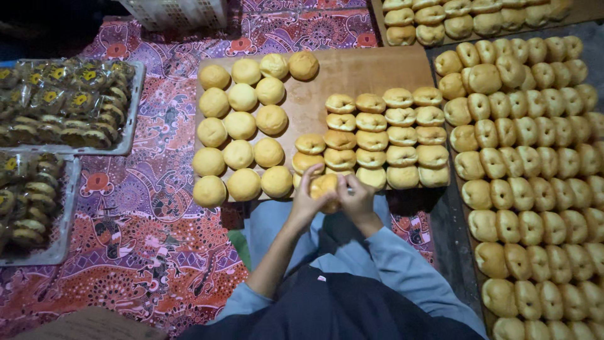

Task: The person sits on the floor and repeatedly picks up round buns, splits them horizontally with a small knife, and stacks the halves on a wooden board. The person handles the buns one at a time and places the cut pieces in neat rows.

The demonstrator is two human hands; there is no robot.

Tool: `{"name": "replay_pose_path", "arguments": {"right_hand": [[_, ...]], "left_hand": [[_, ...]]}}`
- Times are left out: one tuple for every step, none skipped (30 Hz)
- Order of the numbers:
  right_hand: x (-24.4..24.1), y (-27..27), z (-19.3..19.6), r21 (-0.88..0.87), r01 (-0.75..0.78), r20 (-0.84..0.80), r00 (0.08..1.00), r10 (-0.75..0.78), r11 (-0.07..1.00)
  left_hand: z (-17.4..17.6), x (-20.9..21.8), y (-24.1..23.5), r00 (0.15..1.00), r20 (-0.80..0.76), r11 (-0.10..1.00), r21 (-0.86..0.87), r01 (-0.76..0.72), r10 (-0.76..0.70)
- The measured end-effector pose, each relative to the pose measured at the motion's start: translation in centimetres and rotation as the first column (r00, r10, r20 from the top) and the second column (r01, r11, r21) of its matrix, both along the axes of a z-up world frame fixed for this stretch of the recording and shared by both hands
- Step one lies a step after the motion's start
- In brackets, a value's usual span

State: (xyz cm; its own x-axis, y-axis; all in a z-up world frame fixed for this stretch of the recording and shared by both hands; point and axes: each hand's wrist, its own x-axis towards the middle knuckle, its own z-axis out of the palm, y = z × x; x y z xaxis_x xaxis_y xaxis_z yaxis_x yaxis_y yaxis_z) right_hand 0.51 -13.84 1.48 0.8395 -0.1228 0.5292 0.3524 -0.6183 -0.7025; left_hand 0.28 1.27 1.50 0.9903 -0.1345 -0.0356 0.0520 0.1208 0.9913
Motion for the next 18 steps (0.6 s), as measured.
{"name": "replay_pose_path", "arguments": {"right_hand": [[0.2, -0.4, 0.2, -0.029, 0.005, 0.000, 1.000, -0.005, 1.000], [0.4, -0.9, 0.5, -0.057, 0.010, 0.000, 1.000, -0.010, 0.998], [0.5, -1.6, 0.7, -0.016, 0.035, -0.060, 0.998, -0.036, 0.999], [0.6, -2.3, 0.9, 0.023, 0.061, -0.120, 0.991, -0.058, 0.998], [0.7, -3.2, 1.2, 0.058, 0.091, -0.179, 0.981, -0.079, 0.994], [0.7, -4.4, 1.5, 0.089, 0.160, -0.156, 0.977, -0.145, 0.983], [0.5, -5.7, 1.8, 0.119, 0.231, -0.134, 0.967, -0.215, 0.966], [0.4, -7.1, 2.0, 0.198, 0.288, -0.178, 0.951, -0.254, 0.937], [0.0, -8.4, 2.0, 0.270, 0.346, -0.227, 0.930, -0.290, 0.899], [-0.3, -9.6, 1.9, 0.261, 0.357, -0.208, 0.928, -0.308, 0.897], [-0.7, -10.9, 1.8, 0.252, 0.367, -0.188, 0.926, -0.326, 0.896], [-1.0, -11.8, 1.6, 0.243, 0.376, -0.168, 0.924, -0.343, 0.894], [-1.1, -12.4, 1.1, 0.248, 0.397, -0.168, 0.916, -0.364, 0.884], [-1.3, -13.0, 0.6, 0.252, 0.418, -0.169, 0.907, -0.386, 0.873], [-1.5, -13.4, 0.1, 0.256, 0.438, -0.170, 0.898, -0.406, 0.862], [-1.7, -13.9, -0.3, 0.250, 0.459, -0.193, 0.886, -0.421, 0.853], [-2.0, -14.4, -0.9, 0.244, 0.480, -0.216, 0.874, -0.435, 0.843], [-2.3, -15.0, -1.5, 0.237, 0.501, -0.240, 0.861, -0.449, 0.833]], "left_hand": [[0.7, 0.2, 0.6, 0.985, 0.143, 0.985, 0.158, 0.074, -0.097], [1.2, 0.8, 1.0, 0.967, 0.199, 0.948, 0.303, 0.093, -0.158], [1.5, 1.5, 1.1, 0.943, 0.242, 0.892, 0.440, 0.103, -0.228], [1.6, 2.4, 1.3, 0.913, 0.274, 0.817, 0.568, 0.100, -0.303], [1.5, 3.9, 1.8, 0.900, 0.289, 0.799, 0.594, 0.099, -0.326], [1.3, 5.8, 2.6, 0.887, 0.302, 0.780, 0.619, 0.096, -0.349], [0.9, 7.9, 3.3, 0.871, 0.315, 0.760, 0.642, 0.096, -0.376], [0.4, 10.1, 4.1, 0.917, 0.166, 0.832, 0.501, 0.238, -0.362], [-0.4, 12.2, 5.0, 0.929, 0.005, 0.879, 0.324, 0.349, -0.370], [-1.1, 14.6, 6.0, 0.921, 0.067, 0.862, 0.384, 0.332, -0.385], [-2.0, 16.9, 6.7, 0.907, 0.130, 0.842, 0.441, 0.309, -0.401], [-2.9, 19.2, 6.9, 0.901, 0.103, 0.824, 0.458, 0.333, -0.422], [-3.8, 21.3, 7.0, 0.895, 0.077, 0.806, 0.474, 0.355, -0.439], [-4.8, 23.0, 6.8, 0.888, 0.051, 0.787, 0.489, 0.376, -0.457], [-5.7, 24.3, 6.5, 0.877, -0.057, 0.773, 0.448, 0.450, -0.478], [-6.6, 25.5, 6.2, 0.852, -0.162, 0.757, 0.398, 0.518, -0.497], [-7.4, 26.4, 6.0, 0.815, -0.265, 0.740, 0.341, 0.579, -0.515], [-8.1, 26.9, 5.9, 0.804, -0.253, 0.743, 0.307, 0.595, -0.539]]}}
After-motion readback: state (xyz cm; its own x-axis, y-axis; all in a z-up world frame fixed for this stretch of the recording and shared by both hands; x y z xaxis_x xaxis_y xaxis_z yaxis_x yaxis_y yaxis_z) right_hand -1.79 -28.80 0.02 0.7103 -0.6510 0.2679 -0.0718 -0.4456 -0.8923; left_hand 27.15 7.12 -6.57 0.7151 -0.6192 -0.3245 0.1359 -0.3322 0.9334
